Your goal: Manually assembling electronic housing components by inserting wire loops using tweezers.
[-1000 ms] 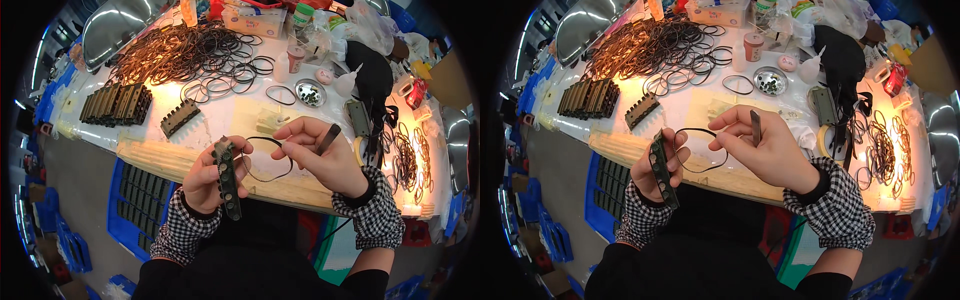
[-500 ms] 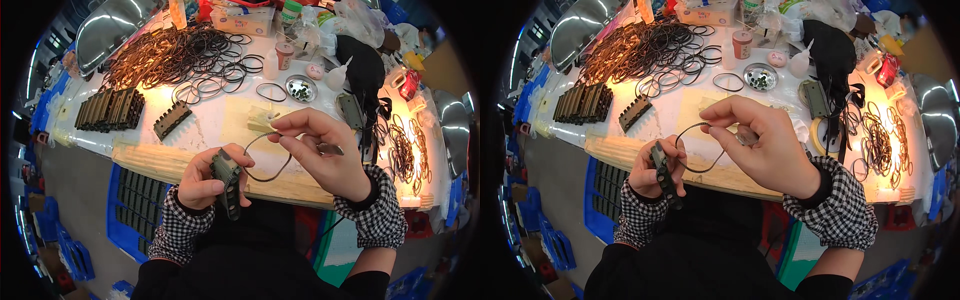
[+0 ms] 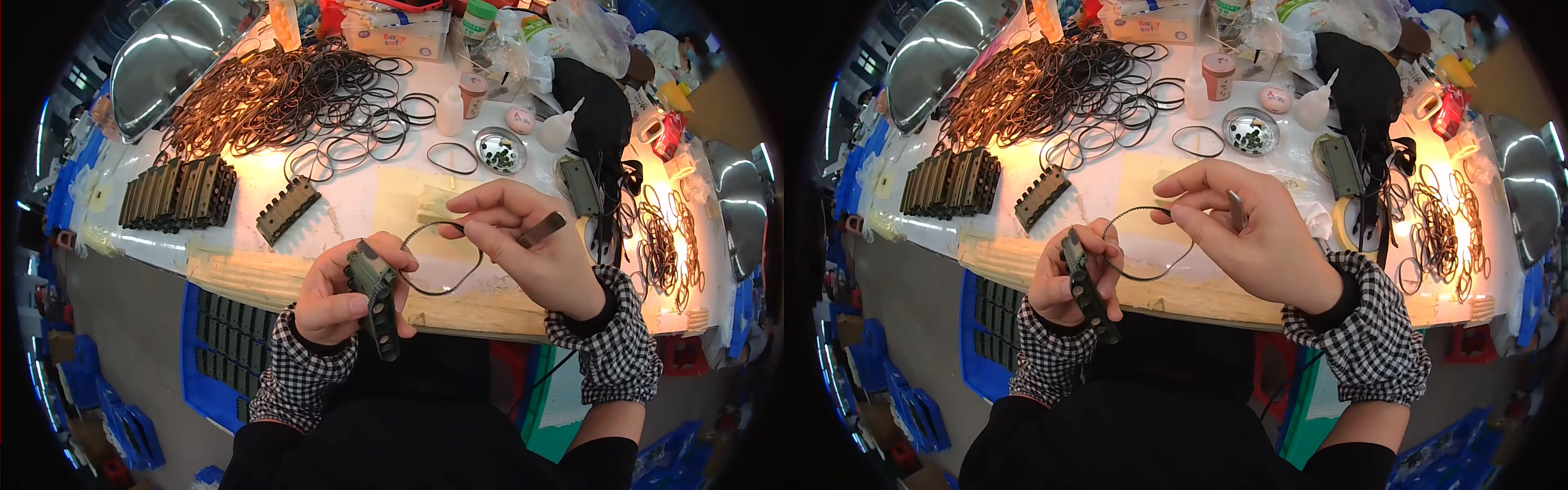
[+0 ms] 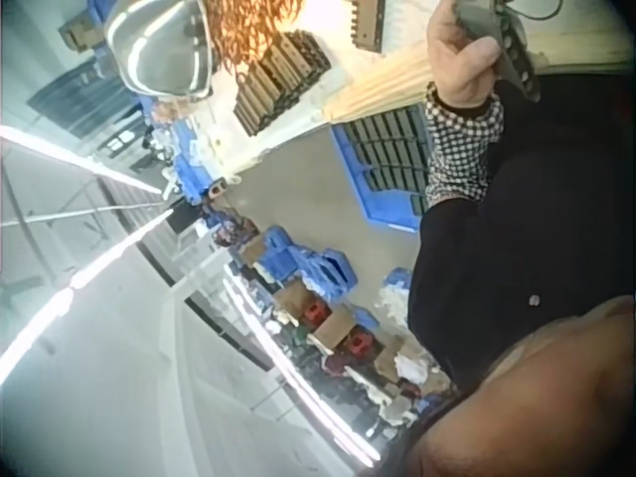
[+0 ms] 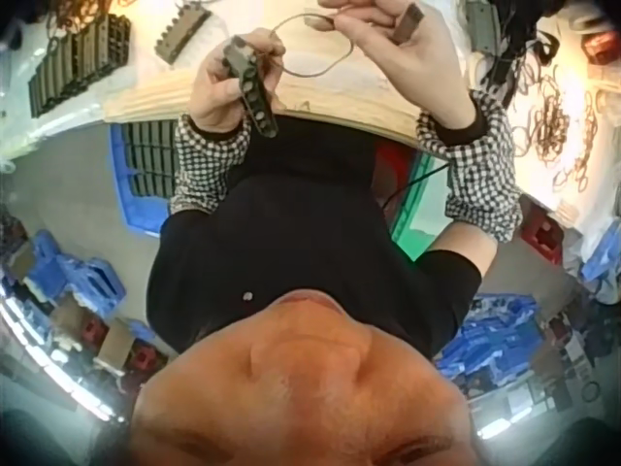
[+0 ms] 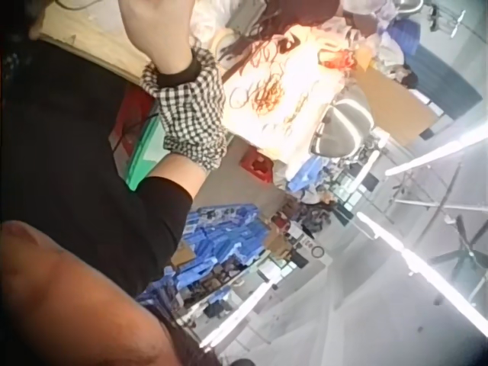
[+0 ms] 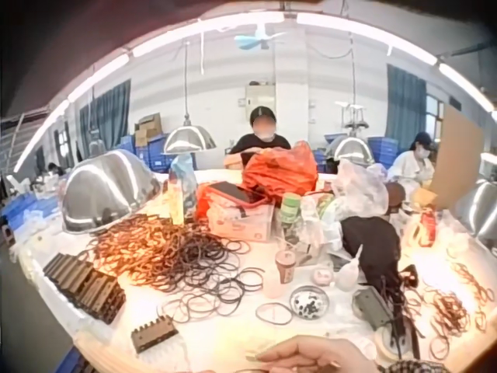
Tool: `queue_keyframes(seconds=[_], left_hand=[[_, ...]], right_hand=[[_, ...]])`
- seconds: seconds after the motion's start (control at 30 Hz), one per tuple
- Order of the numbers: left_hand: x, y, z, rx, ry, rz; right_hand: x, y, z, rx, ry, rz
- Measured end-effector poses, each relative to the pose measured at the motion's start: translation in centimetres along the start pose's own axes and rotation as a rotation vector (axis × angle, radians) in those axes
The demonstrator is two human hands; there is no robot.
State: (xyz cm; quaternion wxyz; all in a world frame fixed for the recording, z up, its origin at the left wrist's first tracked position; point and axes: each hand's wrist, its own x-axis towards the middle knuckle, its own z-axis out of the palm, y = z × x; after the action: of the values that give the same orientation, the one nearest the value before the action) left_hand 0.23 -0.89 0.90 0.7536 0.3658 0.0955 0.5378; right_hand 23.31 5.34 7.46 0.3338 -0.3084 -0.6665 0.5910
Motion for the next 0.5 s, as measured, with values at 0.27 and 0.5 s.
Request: queue_keyframes(seconds=[0.27,0.5], left_hand=[[-0.9,0.9,-0.2,0.054,0.055,-0.010],[0.0,0.9,-0.6,0.002,0.137,0.031]], right_hand=[[1.4,-1.4,0.9,0.104,-0.083,0.183],[2.2,-0.2,1.0,0.100,-0.100,0.289]])
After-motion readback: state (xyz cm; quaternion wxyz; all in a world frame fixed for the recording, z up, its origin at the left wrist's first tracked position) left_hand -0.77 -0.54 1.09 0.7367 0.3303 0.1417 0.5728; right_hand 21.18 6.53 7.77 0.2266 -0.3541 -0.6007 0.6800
